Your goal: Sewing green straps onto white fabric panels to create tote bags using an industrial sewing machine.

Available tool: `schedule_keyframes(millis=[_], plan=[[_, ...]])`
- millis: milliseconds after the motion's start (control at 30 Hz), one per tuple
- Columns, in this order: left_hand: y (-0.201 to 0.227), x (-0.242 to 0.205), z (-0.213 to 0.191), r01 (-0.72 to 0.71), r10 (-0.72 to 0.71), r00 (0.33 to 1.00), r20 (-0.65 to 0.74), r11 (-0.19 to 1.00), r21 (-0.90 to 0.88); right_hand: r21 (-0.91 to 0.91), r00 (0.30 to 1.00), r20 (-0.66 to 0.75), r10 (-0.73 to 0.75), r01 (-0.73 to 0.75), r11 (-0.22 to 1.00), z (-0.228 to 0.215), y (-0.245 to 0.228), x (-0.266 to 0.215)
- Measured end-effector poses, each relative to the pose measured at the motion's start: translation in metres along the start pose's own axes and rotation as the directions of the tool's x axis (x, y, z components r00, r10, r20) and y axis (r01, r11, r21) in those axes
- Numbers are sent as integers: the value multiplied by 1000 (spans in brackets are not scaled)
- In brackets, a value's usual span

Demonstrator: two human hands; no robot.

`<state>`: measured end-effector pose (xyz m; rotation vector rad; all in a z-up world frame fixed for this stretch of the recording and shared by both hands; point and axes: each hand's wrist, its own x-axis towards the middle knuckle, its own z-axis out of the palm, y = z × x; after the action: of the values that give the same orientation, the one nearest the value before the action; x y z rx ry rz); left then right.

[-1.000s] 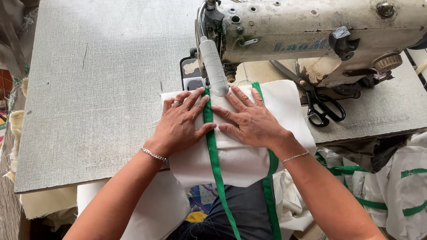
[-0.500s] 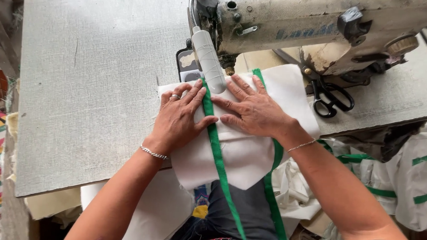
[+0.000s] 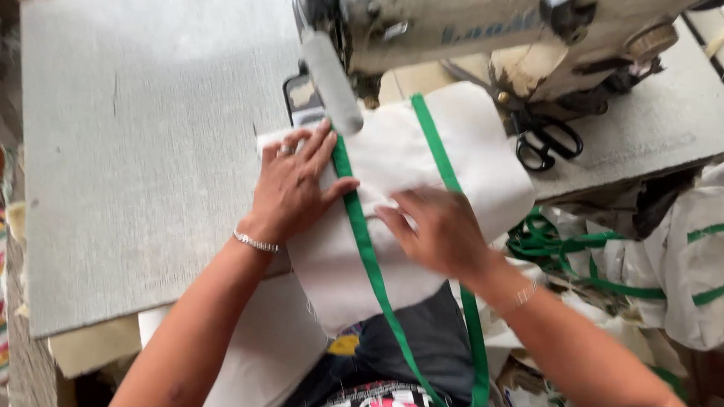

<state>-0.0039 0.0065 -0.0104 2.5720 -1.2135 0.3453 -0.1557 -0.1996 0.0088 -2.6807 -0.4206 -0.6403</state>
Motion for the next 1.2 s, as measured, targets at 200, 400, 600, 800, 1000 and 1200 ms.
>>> schedule_keyframes(millis=[200, 400, 600, 800, 1000, 1200], plan=[[-3, -2, 3, -34, 37, 999, -22, 991, 132, 329, 675, 519, 525, -725, 605, -2, -94, -76], [54, -44, -46, -209, 209, 978, -20, 977, -34, 437, 513, 585, 628, -852, 289, -1, -118, -84], [86, -93, -39, -299, 281, 951, -132, 942, -152, 469, 537, 626, 565, -838, 278, -8, -116, -80], [86, -97, -17, -295, 232, 924, -303, 938, -184, 204, 965, 58, 255, -262, 943, -25, -79, -34], [88, -97, -15, -264, 180, 913, -366, 945, -194, -12, 983, 55, -178, 179, 984, 7, -30, -17], [89, -100, -10, -214, 101, 923, -370, 936, -280, 17, 979, 46, -198, 197, 980, 10, -31, -22]])
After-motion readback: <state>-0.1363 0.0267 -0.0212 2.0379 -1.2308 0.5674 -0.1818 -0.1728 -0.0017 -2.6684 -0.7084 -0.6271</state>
